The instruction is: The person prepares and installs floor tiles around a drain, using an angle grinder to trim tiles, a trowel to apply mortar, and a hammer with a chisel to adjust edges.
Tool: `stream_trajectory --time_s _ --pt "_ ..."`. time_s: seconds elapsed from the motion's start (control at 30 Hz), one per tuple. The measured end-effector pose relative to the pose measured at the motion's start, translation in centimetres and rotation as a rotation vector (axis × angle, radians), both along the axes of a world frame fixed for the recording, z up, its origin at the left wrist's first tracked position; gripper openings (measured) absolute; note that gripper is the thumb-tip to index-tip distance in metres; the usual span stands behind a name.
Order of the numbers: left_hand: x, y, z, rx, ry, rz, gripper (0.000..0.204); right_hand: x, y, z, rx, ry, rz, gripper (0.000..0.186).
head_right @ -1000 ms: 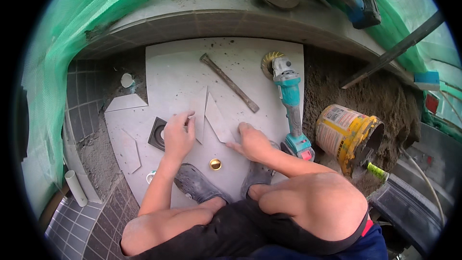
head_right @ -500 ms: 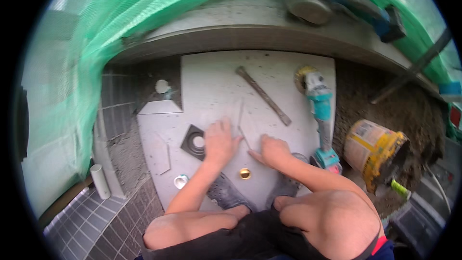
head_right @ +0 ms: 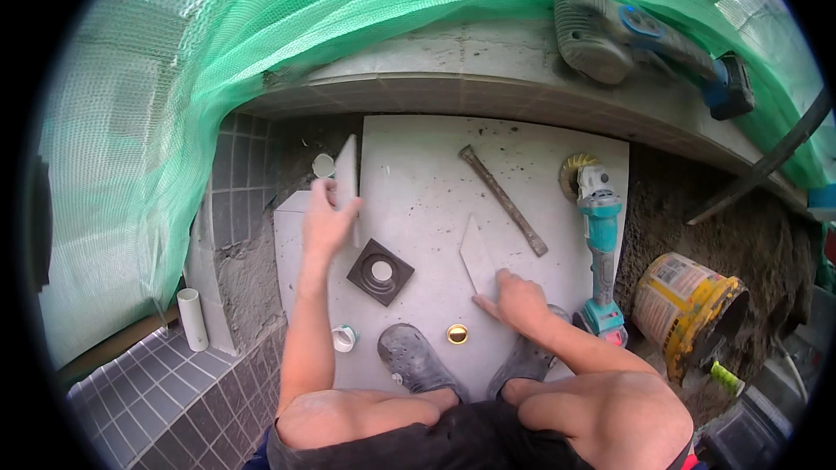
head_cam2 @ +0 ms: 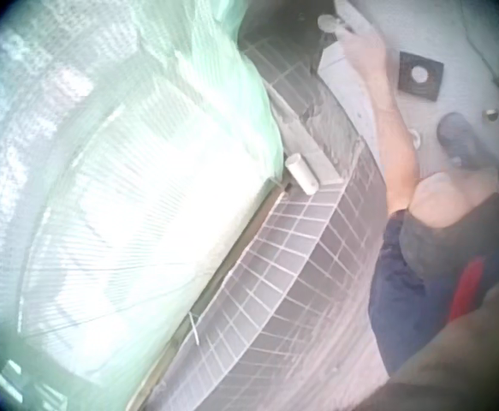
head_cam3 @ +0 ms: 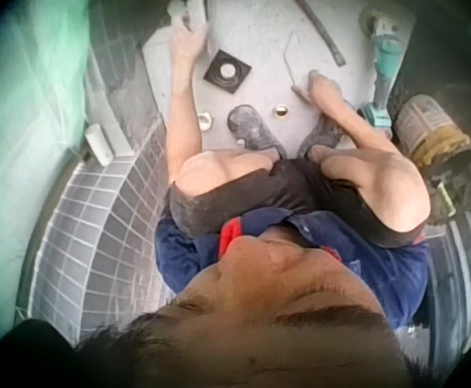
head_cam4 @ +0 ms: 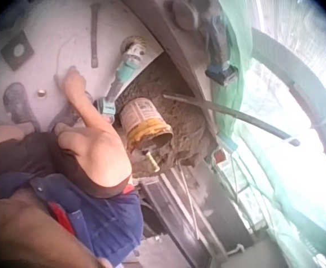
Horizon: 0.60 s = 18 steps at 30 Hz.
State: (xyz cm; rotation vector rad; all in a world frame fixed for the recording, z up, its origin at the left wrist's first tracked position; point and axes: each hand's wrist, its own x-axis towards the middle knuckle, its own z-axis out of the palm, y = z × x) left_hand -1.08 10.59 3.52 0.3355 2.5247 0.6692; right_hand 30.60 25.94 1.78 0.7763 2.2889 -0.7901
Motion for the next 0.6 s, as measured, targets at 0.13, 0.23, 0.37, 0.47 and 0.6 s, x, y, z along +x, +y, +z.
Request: stream_trajectory --time_s 0.13,0.23,0.37,0.47,0.6 --pt "-4.0 -1.6 -2.9 -0.019 0.161 -0.078 0.064 -0.3 -0.3 0.2 -0.003 0.038 0.01 0.062" --pt "-4.2 -0.4 -3.7 -0.017 0.171 -0.113 0.066 -0.1 -0.1 0.1 -0.008 0.022 0.006 0.062" --pt "-3.6 0.7 -4.8 -0.007 0.196 -0.139 0.067 -0.1 -0.2 0.0 -0.017 0.026 -0.012 0.066" --pt "-3.4 1.5 -4.9 0.017 0.22 -0.158 0.064 -0.1 -0.2 -0.1 -0.016 0.008 -0.015 0.066" --pt "-4.0 1.8 -5.1 0.022 0.2 -0.164 0.066 -0.1 -0.2 -0.1 -0.017 0.0 -0.011 0.067"
